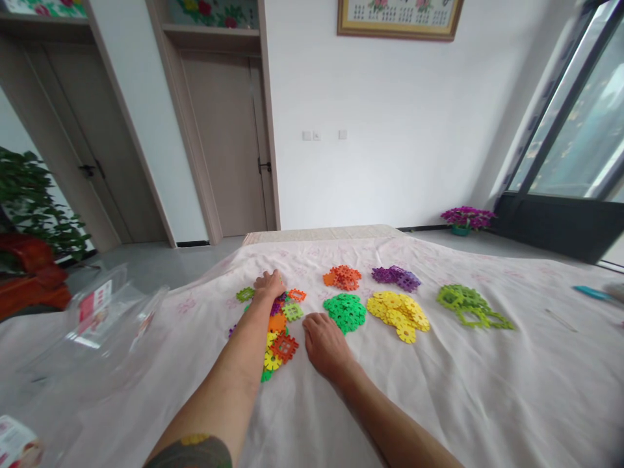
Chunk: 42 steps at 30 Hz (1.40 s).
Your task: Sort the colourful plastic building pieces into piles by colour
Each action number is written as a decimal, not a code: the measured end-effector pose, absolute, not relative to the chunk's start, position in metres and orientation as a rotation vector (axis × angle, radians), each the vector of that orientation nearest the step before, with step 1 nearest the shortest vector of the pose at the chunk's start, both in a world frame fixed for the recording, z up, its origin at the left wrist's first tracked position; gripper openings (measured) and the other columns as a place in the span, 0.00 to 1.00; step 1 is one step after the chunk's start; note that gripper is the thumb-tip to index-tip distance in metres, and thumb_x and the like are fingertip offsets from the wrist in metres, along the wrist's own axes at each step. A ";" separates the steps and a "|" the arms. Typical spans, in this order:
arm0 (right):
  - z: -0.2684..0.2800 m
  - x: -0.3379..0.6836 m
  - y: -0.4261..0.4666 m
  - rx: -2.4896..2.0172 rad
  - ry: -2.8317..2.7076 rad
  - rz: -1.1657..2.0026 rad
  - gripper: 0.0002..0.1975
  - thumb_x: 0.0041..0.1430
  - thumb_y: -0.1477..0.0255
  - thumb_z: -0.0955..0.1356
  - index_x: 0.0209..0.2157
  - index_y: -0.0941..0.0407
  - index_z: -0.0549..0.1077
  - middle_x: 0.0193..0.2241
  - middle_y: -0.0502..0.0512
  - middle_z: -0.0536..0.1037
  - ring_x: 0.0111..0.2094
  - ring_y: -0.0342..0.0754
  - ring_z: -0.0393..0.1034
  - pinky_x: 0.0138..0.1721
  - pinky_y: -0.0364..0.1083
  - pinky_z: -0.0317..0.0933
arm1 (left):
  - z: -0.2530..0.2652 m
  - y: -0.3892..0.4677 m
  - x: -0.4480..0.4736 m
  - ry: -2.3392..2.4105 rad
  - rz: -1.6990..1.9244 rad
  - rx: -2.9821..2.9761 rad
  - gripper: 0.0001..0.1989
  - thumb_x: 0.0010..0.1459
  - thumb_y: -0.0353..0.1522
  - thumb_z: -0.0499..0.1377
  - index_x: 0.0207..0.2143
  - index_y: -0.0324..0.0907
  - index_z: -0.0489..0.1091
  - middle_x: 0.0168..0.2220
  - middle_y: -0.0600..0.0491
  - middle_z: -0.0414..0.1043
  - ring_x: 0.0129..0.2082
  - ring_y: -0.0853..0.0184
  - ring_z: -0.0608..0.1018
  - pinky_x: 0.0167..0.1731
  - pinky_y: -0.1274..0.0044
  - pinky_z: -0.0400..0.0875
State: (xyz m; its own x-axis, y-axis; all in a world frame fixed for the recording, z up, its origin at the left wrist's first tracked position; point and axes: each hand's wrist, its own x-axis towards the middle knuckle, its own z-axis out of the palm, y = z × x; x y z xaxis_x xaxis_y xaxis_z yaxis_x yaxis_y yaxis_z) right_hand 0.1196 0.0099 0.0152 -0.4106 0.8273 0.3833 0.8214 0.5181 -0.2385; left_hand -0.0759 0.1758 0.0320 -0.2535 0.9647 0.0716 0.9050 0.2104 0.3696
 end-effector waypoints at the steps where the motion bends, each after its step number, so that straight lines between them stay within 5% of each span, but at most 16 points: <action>1: 0.015 0.120 0.010 -1.346 -2.309 0.021 0.11 0.67 0.73 0.60 0.39 0.54 0.73 0.42 0.57 0.76 0.46 0.50 0.67 0.51 0.46 0.56 | 0.031 0.176 -0.077 2.300 0.523 1.807 0.20 0.47 0.38 0.62 0.45 0.47 0.71 0.53 0.39 0.67 0.52 0.45 0.71 0.48 0.58 0.64; 16: 0.018 0.119 0.012 -1.387 -2.308 0.061 0.10 0.65 0.75 0.61 0.39 0.54 0.73 0.42 0.57 0.76 0.46 0.50 0.67 0.51 0.45 0.55 | 0.055 0.126 -0.134 2.128 1.028 1.727 0.15 0.53 0.40 0.58 0.42 0.44 0.69 0.44 0.48 0.77 0.42 0.60 0.77 0.40 0.75 0.67; 25: 0.019 0.119 0.011 -1.359 -2.315 0.029 0.12 0.66 0.75 0.60 0.40 0.55 0.75 0.41 0.57 0.77 0.46 0.49 0.67 0.51 0.45 0.54 | 0.046 0.065 -0.137 1.700 1.188 1.768 0.18 0.49 0.42 0.63 0.40 0.41 0.73 0.43 0.49 0.78 0.45 0.61 0.78 0.44 0.75 0.70; 31: 0.019 0.118 0.011 -1.346 -2.305 0.017 0.12 0.65 0.75 0.60 0.41 0.56 0.75 0.41 0.57 0.77 0.45 0.49 0.67 0.51 0.45 0.53 | 0.037 0.035 -0.150 1.721 1.471 1.613 0.24 0.64 0.47 0.46 0.47 0.41 0.72 0.49 0.47 0.77 0.50 0.62 0.77 0.51 0.73 0.69; 37: 0.020 0.118 0.011 -1.366 -2.313 0.022 0.12 0.65 0.75 0.61 0.41 0.56 0.75 0.41 0.58 0.77 0.46 0.50 0.66 0.50 0.45 0.53 | 0.019 0.016 -0.155 2.149 1.258 1.518 0.23 0.66 0.42 0.44 0.50 0.42 0.72 0.54 0.43 0.75 0.55 0.56 0.75 0.55 0.67 0.66; 42: 0.024 0.117 0.009 -1.319 -2.326 0.034 0.12 0.67 0.71 0.61 0.41 0.56 0.75 0.40 0.58 0.77 0.44 0.50 0.67 0.48 0.46 0.54 | 0.007 0.003 -0.147 2.088 1.149 1.683 0.20 0.66 0.38 0.47 0.50 0.42 0.74 0.55 0.46 0.75 0.57 0.61 0.73 0.58 0.72 0.62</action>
State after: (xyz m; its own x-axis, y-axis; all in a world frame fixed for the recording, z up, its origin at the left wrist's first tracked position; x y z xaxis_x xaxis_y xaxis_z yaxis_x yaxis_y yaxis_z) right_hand 0.1174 0.0092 0.0239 -0.4323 0.8178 0.3798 0.8065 0.5391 -0.2429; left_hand -0.1466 0.0034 0.0070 -0.3178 0.9030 0.2892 0.7276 0.0367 0.6850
